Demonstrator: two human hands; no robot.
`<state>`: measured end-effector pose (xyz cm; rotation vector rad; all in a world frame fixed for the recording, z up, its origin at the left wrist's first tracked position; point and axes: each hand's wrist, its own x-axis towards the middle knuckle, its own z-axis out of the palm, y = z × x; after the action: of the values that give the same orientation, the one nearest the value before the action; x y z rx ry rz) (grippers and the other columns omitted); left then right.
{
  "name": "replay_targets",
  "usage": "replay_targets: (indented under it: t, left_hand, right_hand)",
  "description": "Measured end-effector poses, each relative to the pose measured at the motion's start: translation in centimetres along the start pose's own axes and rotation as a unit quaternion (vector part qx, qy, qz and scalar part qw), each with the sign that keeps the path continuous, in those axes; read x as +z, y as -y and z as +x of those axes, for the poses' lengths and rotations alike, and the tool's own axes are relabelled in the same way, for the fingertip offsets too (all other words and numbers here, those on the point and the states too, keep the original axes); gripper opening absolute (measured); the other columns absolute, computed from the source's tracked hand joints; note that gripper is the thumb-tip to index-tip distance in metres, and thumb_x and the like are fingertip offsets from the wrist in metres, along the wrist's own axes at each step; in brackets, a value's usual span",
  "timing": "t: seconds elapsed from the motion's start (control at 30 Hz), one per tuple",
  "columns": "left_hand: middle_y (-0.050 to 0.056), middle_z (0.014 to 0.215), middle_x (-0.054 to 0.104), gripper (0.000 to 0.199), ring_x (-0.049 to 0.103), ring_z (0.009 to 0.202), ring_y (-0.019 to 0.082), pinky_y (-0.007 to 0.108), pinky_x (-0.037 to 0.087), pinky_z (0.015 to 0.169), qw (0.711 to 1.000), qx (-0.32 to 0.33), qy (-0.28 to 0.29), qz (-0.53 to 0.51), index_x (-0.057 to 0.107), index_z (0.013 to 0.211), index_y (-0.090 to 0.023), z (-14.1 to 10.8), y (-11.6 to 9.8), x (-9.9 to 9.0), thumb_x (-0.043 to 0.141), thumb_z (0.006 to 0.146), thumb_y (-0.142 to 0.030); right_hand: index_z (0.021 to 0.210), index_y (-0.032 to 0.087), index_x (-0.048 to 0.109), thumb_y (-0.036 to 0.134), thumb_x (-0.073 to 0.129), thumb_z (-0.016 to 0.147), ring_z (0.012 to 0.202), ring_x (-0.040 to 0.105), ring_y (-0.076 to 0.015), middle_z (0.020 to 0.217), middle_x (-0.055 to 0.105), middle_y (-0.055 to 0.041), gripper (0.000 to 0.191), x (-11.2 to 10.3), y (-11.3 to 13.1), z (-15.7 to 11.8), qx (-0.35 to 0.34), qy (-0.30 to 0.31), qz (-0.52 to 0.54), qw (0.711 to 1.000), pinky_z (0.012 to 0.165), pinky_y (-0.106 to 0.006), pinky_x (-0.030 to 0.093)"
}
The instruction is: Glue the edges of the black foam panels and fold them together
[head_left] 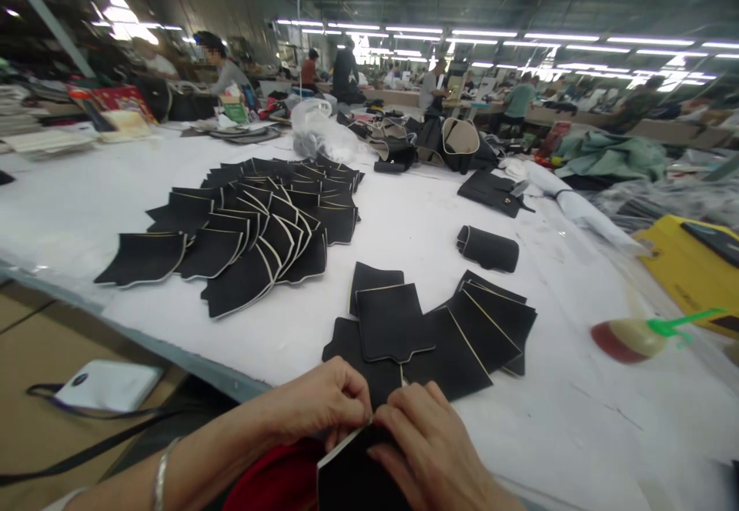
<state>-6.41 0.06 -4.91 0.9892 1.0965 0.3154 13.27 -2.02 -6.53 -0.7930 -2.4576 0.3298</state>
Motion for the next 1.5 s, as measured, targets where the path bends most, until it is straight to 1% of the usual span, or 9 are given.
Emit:
replay_targets:
  t: [0.17,0.4,0.57,0.77,0.87,1.0,1.1,1.27,1.5]
  left_hand:
    - [-0.004,0.042,0.053,0.010,0.045,0.035,0.008,0.017,0.036,0.036,1.000,0.000,-0.008,-0.017,0.060,0.059,-0.014,0.1,0.5,0.2,0.056,0.055,-0.022]
    - [-0.005,0.043,0.052,0.010,0.044,0.032,0.008,0.015,0.034,0.032,1.000,0.010,-0.002,0.004,0.057,0.059,-0.015,0.6,2.1,0.5,0.051,0.052,-0.019]
    - [-0.005,0.043,0.052,0.012,0.044,0.032,0.008,0.015,0.034,0.032,1.000,0.016,-0.017,-0.001,0.058,0.060,-0.016,0.1,2.2,0.5,0.048,0.053,-0.019]
    - [-0.004,0.043,0.051,0.014,0.045,0.034,0.010,0.018,0.036,0.034,1.000,-0.002,-0.015,0.026,0.057,0.060,-0.016,0.0,2.6,0.9,0.048,0.050,-0.021]
    - [-0.004,0.048,0.051,0.015,0.045,0.041,0.010,0.018,0.033,0.039,0.996,0.019,-0.027,0.087,0.058,0.063,-0.016,-0.2,2.4,0.8,0.049,0.053,-0.021]
    - [-0.006,0.053,0.046,0.005,0.038,0.053,0.008,0.018,0.023,0.045,0.962,0.111,-0.072,0.241,0.052,0.059,-0.016,-0.8,1.5,0.8,0.049,0.061,-0.019]
    - [-0.006,0.053,0.045,0.010,0.039,0.054,0.008,0.020,0.023,0.048,0.924,0.119,-0.112,0.345,0.052,0.058,-0.016,-1.0,0.9,0.7,0.047,0.066,-0.018]
    - [-0.005,0.054,0.050,0.014,0.042,0.053,0.008,0.020,0.025,0.051,0.905,0.098,-0.122,0.395,0.060,0.062,-0.016,-0.6,0.6,0.7,0.047,0.065,-0.014]
    - [-0.004,0.068,0.055,0.024,0.047,0.064,0.009,0.018,0.034,0.059,0.938,0.171,0.006,0.301,0.066,0.080,-0.016,-1.0,0.0,0.4,0.044,0.086,-0.023]
  right_hand:
    - [0.088,0.018,0.056,0.013,0.056,0.083,0.065,0.044,-0.0186,0.076,0.055,-0.0027,0.007,0.8,-0.6,-0.1,-0.050,-0.043,-0.022,0.998,0.061,-0.033,0.025]
    - [0.077,0.019,0.051,0.016,0.063,0.079,0.065,0.044,-0.0177,0.072,0.054,-0.0002,0.013,1.3,-1.0,0.5,-0.071,-0.016,-0.012,0.997,0.061,-0.033,0.024]
    - [0.084,0.017,0.053,0.017,0.051,0.091,0.069,0.046,-0.0180,0.074,0.055,-0.0013,0.007,1.2,-0.8,0.6,-0.092,-0.042,-0.018,0.995,0.066,-0.034,0.027]
    - [0.073,0.017,0.048,0.020,0.039,0.099,0.063,0.040,-0.0175,0.066,0.048,-0.0008,0.027,2.3,-0.7,0.2,-0.130,-0.083,-0.037,0.987,0.063,-0.034,0.024]
    - [0.072,0.017,0.048,0.024,0.041,0.100,0.066,0.041,-0.0177,0.069,0.049,-0.0011,0.029,2.2,-0.7,0.2,-0.122,-0.062,-0.027,0.990,0.065,-0.034,0.025]
    - [0.084,0.017,0.051,0.018,0.053,0.094,0.080,0.046,-0.0190,0.085,0.055,-0.0028,0.010,0.7,-0.4,0.5,-0.081,0.047,-0.017,0.996,0.073,-0.035,0.029]
    - [0.084,0.017,0.051,0.019,0.060,0.089,0.086,0.047,-0.0194,0.092,0.056,-0.0036,0.011,-0.2,0.4,0.2,-0.069,0.112,-0.012,0.991,0.082,-0.036,0.033]
    - [0.074,0.019,0.048,0.033,0.061,0.090,0.080,0.047,-0.0180,0.080,0.055,-0.0013,0.025,-0.6,1.6,-1.4,-0.151,0.041,-0.003,0.988,0.105,-0.041,0.030]
    - [0.087,0.021,0.043,0.010,0.055,0.089,0.099,0.050,-0.0162,0.101,0.053,-0.0024,0.016,-2.6,0.9,-1.1,0.032,0.120,0.147,0.981,0.115,-0.042,0.019]
